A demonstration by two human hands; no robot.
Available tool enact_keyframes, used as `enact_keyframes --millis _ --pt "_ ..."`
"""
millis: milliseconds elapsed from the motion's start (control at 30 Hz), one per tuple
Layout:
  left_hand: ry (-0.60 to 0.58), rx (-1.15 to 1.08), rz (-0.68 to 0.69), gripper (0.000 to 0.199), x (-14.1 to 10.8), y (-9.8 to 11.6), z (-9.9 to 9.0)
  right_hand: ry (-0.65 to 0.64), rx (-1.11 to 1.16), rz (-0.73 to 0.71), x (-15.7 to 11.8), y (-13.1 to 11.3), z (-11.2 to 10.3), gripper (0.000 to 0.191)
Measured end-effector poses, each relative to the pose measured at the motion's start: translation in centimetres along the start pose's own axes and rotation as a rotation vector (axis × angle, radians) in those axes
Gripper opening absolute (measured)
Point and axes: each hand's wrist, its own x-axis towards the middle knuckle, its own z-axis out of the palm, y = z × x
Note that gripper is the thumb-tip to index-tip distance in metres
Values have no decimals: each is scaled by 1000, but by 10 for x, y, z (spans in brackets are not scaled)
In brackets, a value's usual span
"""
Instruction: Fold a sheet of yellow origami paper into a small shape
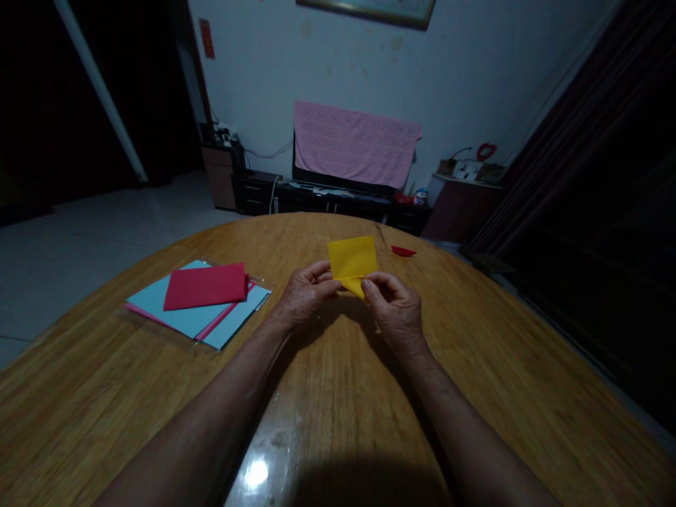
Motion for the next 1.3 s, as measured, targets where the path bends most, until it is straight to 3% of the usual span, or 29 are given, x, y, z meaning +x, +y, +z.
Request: enact_keyframes --millis 333,633,800,933,1100,1300 --pt "44 9 -8 38 2 -2 0 9 108 74 -1 2 5 18" --pt "81 3 -56 41 1 1 1 -40 276 238 1 -4 4 49" --pt "46 3 -56 44 1 -2 -1 -58 314 305 2 -5 4 40" --pt "6 26 -90 33 1 -9 -5 -20 310 296 3 -5 3 40" --pt "55 18 -148 20 4 -17 -11 11 292 277 3 -3 3 39" --pt "64 46 -114 17 5 -18 -12 17 288 273 3 -1 5 36"
